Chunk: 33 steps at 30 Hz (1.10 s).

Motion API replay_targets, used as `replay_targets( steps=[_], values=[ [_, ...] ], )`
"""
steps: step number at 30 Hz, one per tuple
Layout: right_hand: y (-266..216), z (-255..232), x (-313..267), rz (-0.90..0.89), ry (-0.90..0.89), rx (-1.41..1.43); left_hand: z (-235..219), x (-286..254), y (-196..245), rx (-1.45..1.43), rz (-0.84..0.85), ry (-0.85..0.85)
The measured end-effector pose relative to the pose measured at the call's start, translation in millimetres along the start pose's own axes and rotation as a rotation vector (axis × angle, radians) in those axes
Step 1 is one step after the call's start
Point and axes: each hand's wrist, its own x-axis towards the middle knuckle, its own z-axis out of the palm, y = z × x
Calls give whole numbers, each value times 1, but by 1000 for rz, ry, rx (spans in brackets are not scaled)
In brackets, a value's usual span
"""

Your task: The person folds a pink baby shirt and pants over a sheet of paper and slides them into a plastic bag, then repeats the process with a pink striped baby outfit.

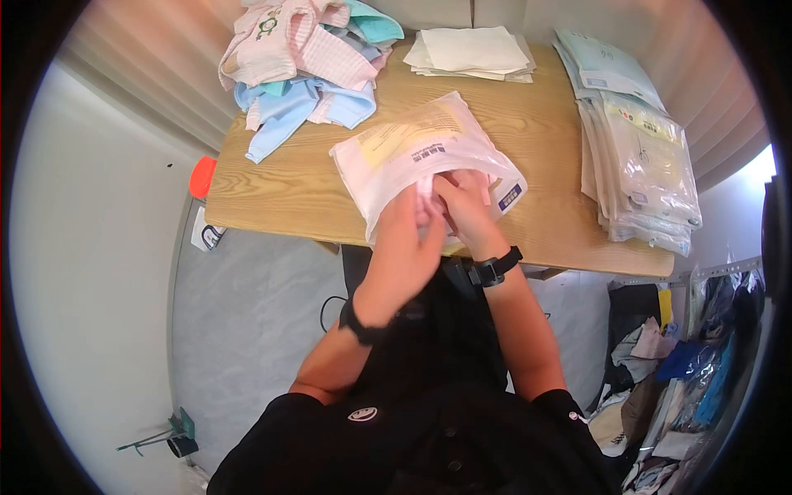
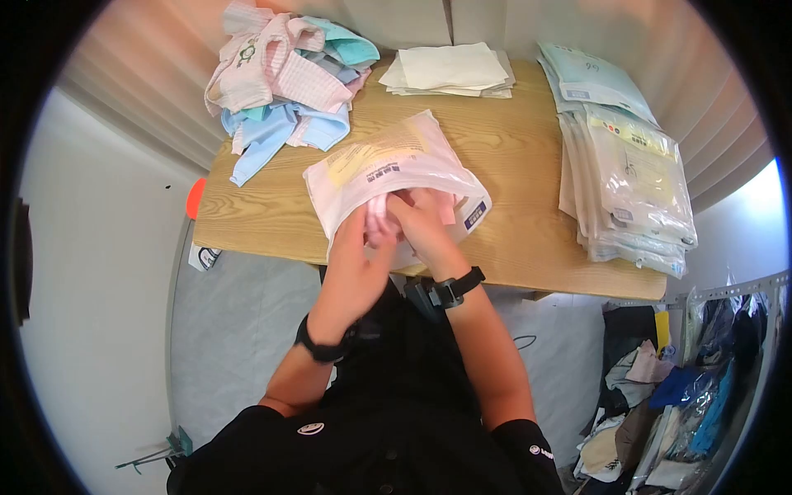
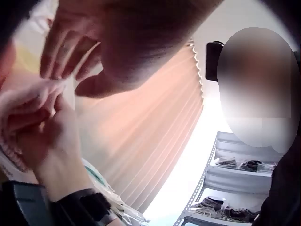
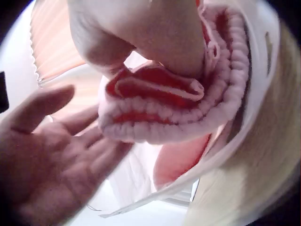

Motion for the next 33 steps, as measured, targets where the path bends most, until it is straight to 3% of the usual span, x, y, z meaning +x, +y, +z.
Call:
replay_targets(
  steps=[4,7,11,15,20,26,33],
  values=[
    [27,-5,11,-14,-10,107,-27,3,25,316,390,143],
    [33,5,11,-59,-2,156,-23,38,2,473,440,72],
    [30,18,7,-288,105,176,-15,47,-11,305,320,31],
    [22,25,-16,-466,218,114,-13,42,8,281,518,26],
    [36,7,-37,-518,250,-478,-2,29,28,240,693,-111],
    [48,-19,-47,-629,298,-779,16,10,32,132,762,-367],
    [38,-39,1,-627,387,-1050,9,19,10,107,723,-320]
  ],
)
